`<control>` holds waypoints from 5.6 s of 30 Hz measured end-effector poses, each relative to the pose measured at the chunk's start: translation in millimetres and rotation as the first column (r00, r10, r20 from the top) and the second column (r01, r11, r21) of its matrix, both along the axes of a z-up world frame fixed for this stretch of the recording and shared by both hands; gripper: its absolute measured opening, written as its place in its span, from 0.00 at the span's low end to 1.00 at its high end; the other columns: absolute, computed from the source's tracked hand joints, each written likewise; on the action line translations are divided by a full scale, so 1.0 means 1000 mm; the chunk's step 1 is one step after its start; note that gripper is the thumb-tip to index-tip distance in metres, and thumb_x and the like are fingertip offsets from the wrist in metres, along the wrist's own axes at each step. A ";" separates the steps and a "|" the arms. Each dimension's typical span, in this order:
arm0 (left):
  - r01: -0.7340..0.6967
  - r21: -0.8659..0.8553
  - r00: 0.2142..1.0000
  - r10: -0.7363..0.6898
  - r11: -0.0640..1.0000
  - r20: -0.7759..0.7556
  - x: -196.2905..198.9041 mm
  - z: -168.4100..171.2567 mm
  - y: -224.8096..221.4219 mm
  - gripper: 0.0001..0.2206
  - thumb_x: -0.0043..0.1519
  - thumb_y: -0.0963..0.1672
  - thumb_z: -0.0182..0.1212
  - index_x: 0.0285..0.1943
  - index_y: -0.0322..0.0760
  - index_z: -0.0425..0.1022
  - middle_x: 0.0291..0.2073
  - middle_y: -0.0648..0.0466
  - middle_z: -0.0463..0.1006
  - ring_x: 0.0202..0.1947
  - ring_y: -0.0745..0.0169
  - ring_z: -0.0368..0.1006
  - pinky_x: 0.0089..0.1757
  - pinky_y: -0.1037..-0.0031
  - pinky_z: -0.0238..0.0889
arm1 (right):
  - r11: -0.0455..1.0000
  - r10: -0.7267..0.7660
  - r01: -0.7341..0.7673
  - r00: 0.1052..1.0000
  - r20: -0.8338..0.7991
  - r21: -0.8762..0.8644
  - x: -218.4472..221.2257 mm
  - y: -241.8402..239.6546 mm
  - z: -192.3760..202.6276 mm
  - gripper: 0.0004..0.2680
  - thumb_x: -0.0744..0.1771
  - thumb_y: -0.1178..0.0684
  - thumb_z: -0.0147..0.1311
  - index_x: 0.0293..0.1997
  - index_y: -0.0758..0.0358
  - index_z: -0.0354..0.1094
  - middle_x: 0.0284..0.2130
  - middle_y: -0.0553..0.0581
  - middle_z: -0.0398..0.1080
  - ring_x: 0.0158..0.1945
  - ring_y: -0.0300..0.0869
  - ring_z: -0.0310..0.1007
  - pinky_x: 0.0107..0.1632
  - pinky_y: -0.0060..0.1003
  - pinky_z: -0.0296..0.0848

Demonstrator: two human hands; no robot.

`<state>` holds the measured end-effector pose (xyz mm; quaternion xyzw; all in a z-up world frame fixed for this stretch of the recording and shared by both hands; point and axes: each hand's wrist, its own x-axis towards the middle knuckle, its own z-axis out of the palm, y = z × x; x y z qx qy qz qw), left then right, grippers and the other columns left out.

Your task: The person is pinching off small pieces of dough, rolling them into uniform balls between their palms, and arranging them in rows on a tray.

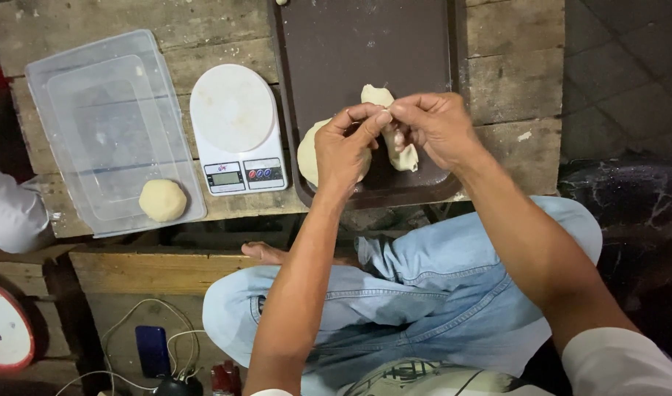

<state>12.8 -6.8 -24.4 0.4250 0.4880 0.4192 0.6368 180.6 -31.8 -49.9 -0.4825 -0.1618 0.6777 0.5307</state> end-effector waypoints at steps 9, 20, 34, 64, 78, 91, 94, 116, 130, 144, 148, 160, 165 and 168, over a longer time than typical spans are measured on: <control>-0.099 -0.114 0.994 0.103 0.989 0.024 0.008 0.010 -0.004 0.11 0.56 0.43 0.76 0.42 0.29 0.82 0.30 0.47 0.81 0.32 0.65 0.77 0.34 0.75 0.78 | 0.898 -0.027 -0.125 0.941 0.337 0.421 0.009 0.002 -0.002 0.09 0.63 0.69 0.67 0.44 0.79 0.74 0.30 0.66 0.75 0.29 0.42 0.78 0.30 0.35 0.82; -0.167 -0.370 0.964 0.229 0.914 0.132 0.008 -0.010 -0.005 0.11 0.57 0.44 0.75 0.42 0.30 0.81 0.27 0.46 0.80 0.26 0.65 0.78 0.30 0.78 0.80 | 0.857 -0.032 -0.170 0.925 0.379 0.486 0.010 0.003 -0.005 0.04 0.68 0.67 0.60 0.44 0.80 0.75 0.28 0.66 0.73 0.29 0.44 0.78 0.28 0.37 0.81; 0.165 0.457 0.937 0.005 0.874 -0.348 0.006 0.013 -0.010 0.13 0.66 0.40 0.67 0.60 0.39 0.79 0.52 0.46 0.83 0.57 0.46 0.78 0.55 0.62 0.74 | 0.974 0.056 -0.105 0.970 0.238 0.199 0.008 0.004 0.003 0.09 0.70 0.56 0.53 0.38 0.73 0.75 0.22 0.62 0.72 0.24 0.38 0.73 0.25 0.31 0.76; 0.263 -0.366 0.735 0.061 0.893 0.675 0.013 -0.035 -0.053 0.13 0.68 0.41 0.48 0.53 0.25 0.74 0.39 0.47 0.76 0.39 0.59 0.70 0.43 0.73 0.60 | 0.655 -0.500 -0.560 0.182 0.847 0.507 -0.049 -0.027 0.034 0.32 0.71 0.23 0.21 0.83 0.50 0.35 0.81 0.44 0.32 0.84 0.51 0.20 0.83 0.62 0.18; 0.295 -0.418 0.690 0.111 0.859 0.716 0.024 -0.090 -0.070 0.13 0.68 0.45 0.54 0.53 0.32 0.78 0.45 0.43 0.79 0.46 0.49 0.74 0.49 0.57 0.63 | 0.734 -0.479 -0.607 -0.147 0.865 0.303 -0.049 -0.029 0.005 0.28 0.74 0.35 0.22 0.80 0.67 0.43 0.78 0.66 0.38 0.78 0.66 0.28 0.76 0.65 0.21; -0.151 -0.038 0.491 0.108 0.988 0.865 0.052 -0.091 -0.057 0.36 0.63 0.52 0.56 0.79 0.42 0.47 0.67 0.51 0.57 0.59 0.50 0.55 0.59 0.51 0.44 | 0.762 -0.459 -0.571 -0.143 0.877 0.306 -0.026 -0.017 0.018 0.35 0.69 0.23 0.11 0.82 0.57 0.34 0.80 0.57 0.30 0.80 0.61 0.21 0.75 0.68 0.22; 0.194 -0.294 0.668 0.094 0.936 0.738 0.040 -0.109 -0.027 0.22 0.68 0.45 0.53 0.74 0.49 0.67 0.54 0.53 0.82 0.42 0.60 0.82 0.49 0.59 0.75 | 0.711 -0.435 -0.637 -0.065 0.898 0.298 -0.051 -0.028 0.030 0.38 0.67 0.22 0.11 0.81 0.60 0.37 0.79 0.57 0.34 0.80 0.59 0.24 0.75 0.67 0.22; -0.048 -0.485 0.913 0.235 0.873 0.334 0.020 -0.029 -0.036 0.14 0.63 0.37 0.56 0.57 0.23 0.71 0.33 0.45 0.74 0.29 0.61 0.69 0.34 0.74 0.65 | 0.198 -0.320 -0.766 0.540 0.779 0.612 -0.069 -0.157 0.242 0.03 0.68 0.68 0.55 0.43 0.75 0.71 0.46 0.66 0.75 0.49 0.53 0.72 0.64 0.43 0.72; -0.125 0.244 0.874 0.223 0.962 -0.431 -0.026 -0.017 0.079 0.09 0.56 0.40 0.66 0.43 0.38 0.84 0.36 0.58 0.84 0.36 0.68 0.76 0.43 0.77 0.70 | 0.650 0.086 -0.757 0.159 0.984 0.066 -0.023 -0.088 0.210 0.12 0.57 0.42 0.59 0.16 0.59 0.69 0.16 0.52 0.69 0.18 0.46 0.59 0.26 0.43 0.59; 0.311 0.775 0.721 0.395 0.550 -0.570 -0.032 -0.064 0.204 0.20 0.56 0.32 0.61 0.56 0.37 0.72 0.48 0.50 0.77 0.45 0.46 0.73 0.48 0.61 0.68 | 0.989 0.065 -0.147 0.478 0.876 0.007 0.034 -0.028 0.041 0.11 0.71 0.50 0.60 0.33 0.65 0.76 0.24 0.49 0.74 0.22 0.35 0.61 0.29 0.29 0.63; 0.384 0.785 0.635 0.479 0.486 -0.607 -0.033 -0.068 0.210 0.12 0.52 0.34 0.64 0.42 0.34 0.71 0.38 0.50 0.73 0.36 0.47 0.70 0.41 0.60 0.64 | 0.977 0.018 -0.192 0.501 0.866 0.090 0.035 -0.022 0.040 0.09 0.71 0.54 0.60 0.35 0.71 0.75 0.27 0.55 0.77 0.24 0.36 0.65 0.30 0.28 0.64; 0.396 0.778 0.641 0.460 0.488 -0.614 -0.035 -0.051 0.201 0.17 0.51 0.32 0.66 0.48 0.36 0.75 0.47 0.52 0.71 0.46 0.48 0.67 0.50 0.62 0.65 | 0.985 0.029 -0.162 0.509 0.860 0.063 0.037 -0.022 0.043 0.10 0.70 0.52 0.60 0.33 0.69 0.75 0.25 0.52 0.74 0.23 0.35 0.62 0.30 0.28 0.63; 0.423 0.762 0.559 0.521 0.490 -0.646 -0.034 -0.061 0.205 0.20 0.51 0.38 0.78 0.47 0.39 0.72 0.48 0.52 0.67 0.47 0.48 0.66 0.49 0.60 0.66 | 0.982 0.020 -0.172 0.515 0.857 0.081 0.036 -0.021 0.042 0.09 0.70 0.54 0.60 0.33 0.69 0.75 0.27 0.53 0.76 0.24 0.35 0.64 0.29 0.28 0.64; 0.403 0.730 0.509 0.527 0.552 -0.680 -0.035 -0.065 0.208 0.19 0.53 0.40 0.78 0.48 0.39 0.70 0.47 0.52 0.66 0.45 0.48 0.65 0.47 0.60 0.65 | 0.971 -0.010 -0.198 0.528 0.849 0.135 0.035 -0.019 0.039 0.08 0.69 0.56 0.60 0.35 0.71 0.75 0.26 0.55 0.76 0.22 0.35 0.62 0.28 0.27 0.63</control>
